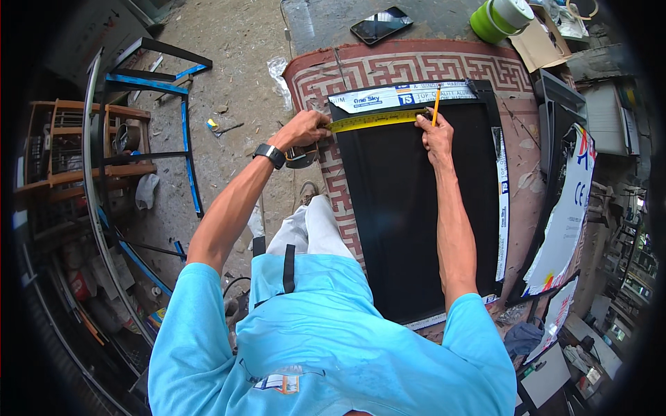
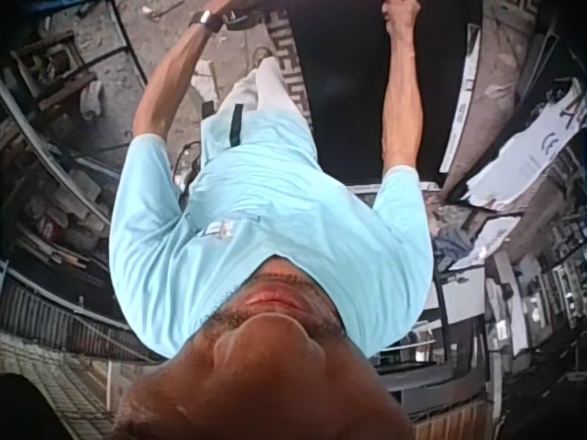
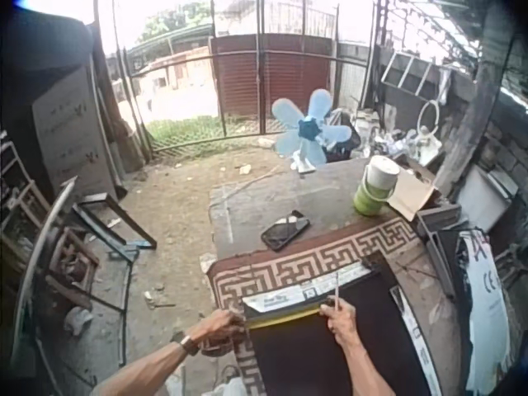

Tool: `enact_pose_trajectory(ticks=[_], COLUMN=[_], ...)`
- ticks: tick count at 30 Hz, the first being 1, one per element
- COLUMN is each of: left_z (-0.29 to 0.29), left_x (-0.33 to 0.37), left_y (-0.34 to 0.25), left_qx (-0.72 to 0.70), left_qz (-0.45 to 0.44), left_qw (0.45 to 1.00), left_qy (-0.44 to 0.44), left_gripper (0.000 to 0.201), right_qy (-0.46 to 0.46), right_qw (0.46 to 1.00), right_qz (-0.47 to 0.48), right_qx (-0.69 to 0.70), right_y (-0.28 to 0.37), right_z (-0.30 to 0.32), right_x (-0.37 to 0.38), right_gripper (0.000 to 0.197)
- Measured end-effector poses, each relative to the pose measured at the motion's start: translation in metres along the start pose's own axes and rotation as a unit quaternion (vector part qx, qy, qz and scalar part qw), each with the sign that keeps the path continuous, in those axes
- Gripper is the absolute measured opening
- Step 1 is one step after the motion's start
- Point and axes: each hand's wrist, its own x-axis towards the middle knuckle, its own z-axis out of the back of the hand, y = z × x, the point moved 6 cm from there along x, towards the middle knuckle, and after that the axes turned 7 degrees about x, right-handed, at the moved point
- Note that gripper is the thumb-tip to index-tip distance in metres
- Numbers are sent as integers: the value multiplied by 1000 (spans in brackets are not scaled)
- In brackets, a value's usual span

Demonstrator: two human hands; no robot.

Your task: Measure and mark a black panel using a tape measure and pencil.

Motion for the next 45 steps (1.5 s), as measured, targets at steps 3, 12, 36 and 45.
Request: enact_pose_trajectory(ticks=[3,12,36,45], left_z=[-4,5,2,1], left_x=[1,-2,1,2], left_y=[-1,-11,-4,-2], left_qx=[2,24,9,-11], left_qz=[-33,32,50,63], left_qw=[999,999,998,997], left_qy=[-20,23,21,35], left_gripper=[26,27,29,30], right_qy=[-4,-70,-39,-47], right_qw=[1000,996,999,998], right_qz=[24,36,31,37], right_qx=[-6,-35,-17,-29], right_y=[4,1,1,1], right_z=[-1,-5,-8,-9], right_x=[-10,-12,-7,-5], right_gripper=[41,36,50,51])
